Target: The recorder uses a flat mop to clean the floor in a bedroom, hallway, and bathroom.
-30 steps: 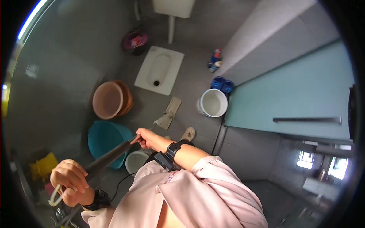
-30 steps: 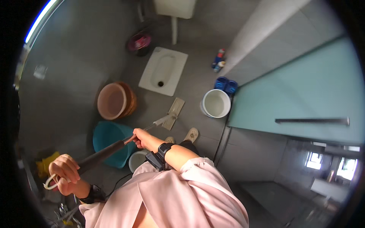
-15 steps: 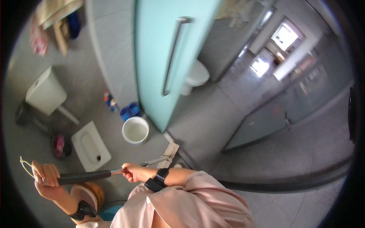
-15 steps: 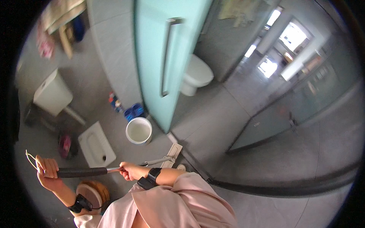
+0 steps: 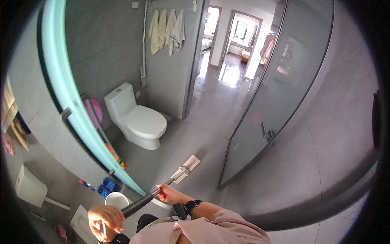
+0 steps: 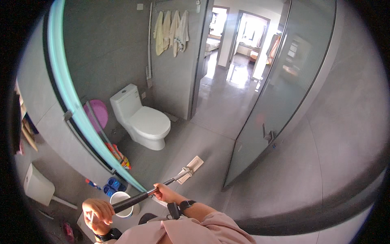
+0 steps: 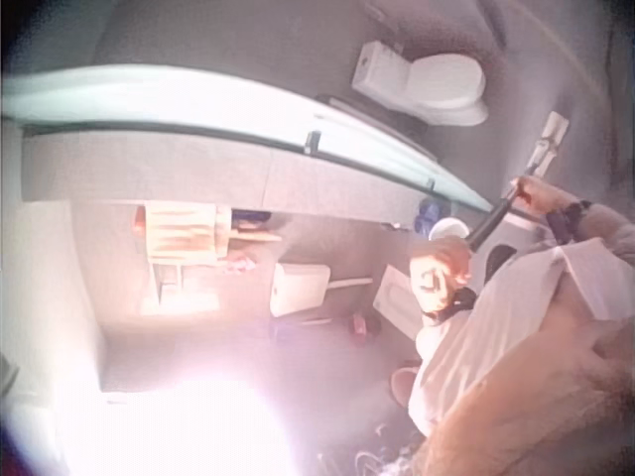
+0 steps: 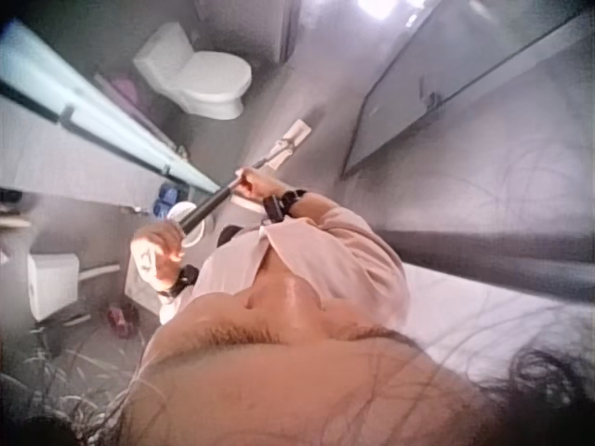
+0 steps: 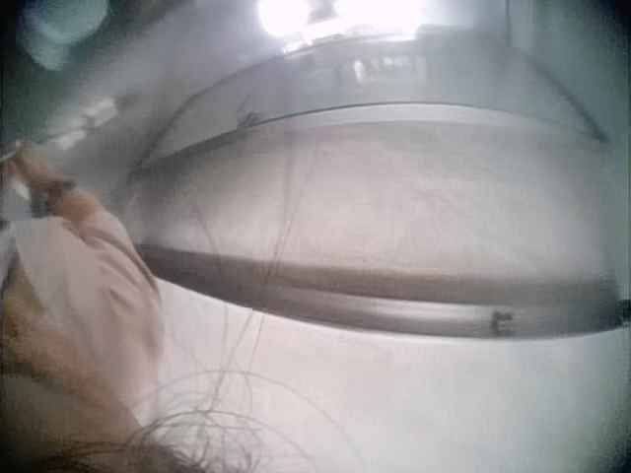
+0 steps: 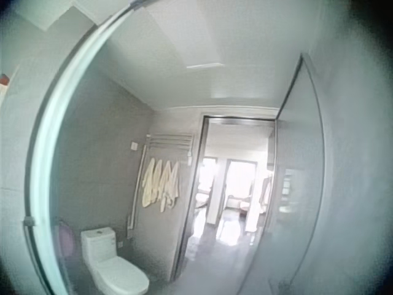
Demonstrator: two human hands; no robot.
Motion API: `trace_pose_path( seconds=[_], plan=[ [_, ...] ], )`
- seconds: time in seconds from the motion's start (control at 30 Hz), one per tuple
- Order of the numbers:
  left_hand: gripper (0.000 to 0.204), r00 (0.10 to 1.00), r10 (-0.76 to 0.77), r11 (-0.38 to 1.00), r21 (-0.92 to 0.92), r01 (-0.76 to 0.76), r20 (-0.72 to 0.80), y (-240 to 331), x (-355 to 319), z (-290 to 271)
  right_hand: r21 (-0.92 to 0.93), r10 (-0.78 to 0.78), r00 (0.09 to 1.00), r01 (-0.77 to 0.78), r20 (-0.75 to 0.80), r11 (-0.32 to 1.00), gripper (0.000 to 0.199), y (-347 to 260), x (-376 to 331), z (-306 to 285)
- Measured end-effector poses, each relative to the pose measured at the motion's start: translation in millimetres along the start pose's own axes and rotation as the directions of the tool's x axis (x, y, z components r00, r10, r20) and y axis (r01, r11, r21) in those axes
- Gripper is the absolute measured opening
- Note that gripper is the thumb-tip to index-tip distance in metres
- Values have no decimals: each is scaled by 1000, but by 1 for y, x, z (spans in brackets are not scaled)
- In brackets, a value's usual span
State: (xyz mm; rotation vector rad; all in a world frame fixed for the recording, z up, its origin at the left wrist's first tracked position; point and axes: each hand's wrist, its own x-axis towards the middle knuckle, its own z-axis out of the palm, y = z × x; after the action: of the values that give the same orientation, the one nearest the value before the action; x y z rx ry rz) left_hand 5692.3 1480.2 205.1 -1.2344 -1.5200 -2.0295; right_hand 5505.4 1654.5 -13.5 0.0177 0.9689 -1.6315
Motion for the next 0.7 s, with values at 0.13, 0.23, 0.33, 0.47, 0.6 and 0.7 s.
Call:
trace_pose_path(
  seconds=[0.13, 0.23, 0.33, 0.47, 0.6, 0.7],
  plan=[
    [27, 1000, -31, 997, -78, 31, -3, 19, -43, -26, 77, -56, 964, 79, -258, 994, 32, 28, 21, 26],
    [26, 997, -10, 992, -124, 0, -80, 21, -55, -51, 146, -79, 943, 132, -324, 980, 31, 51, 47, 41],
    [27, 997, -23, 989, -146, 12, -73, 15, -53, -79, 187, -48, 923, 128, -381, 974, 31, 35, 71, 20],
    [28, 992, 19, 990, -140, -1, 129, 4, -38, -150, 239, -51, 961, 119, -270, 964, 30, 10, 118, 28],
    [27, 967, 26, 961, -273, 46, 254, -53, 36, -166, 321, -52, 942, 164, -331, 933, 30, -64, 93, -2],
    [27, 907, 32, 957, -275, 93, 420, -90, 107, -187, 347, -135, 919, 272, -371, 898, 28, -128, 100, -30]
  ],
)
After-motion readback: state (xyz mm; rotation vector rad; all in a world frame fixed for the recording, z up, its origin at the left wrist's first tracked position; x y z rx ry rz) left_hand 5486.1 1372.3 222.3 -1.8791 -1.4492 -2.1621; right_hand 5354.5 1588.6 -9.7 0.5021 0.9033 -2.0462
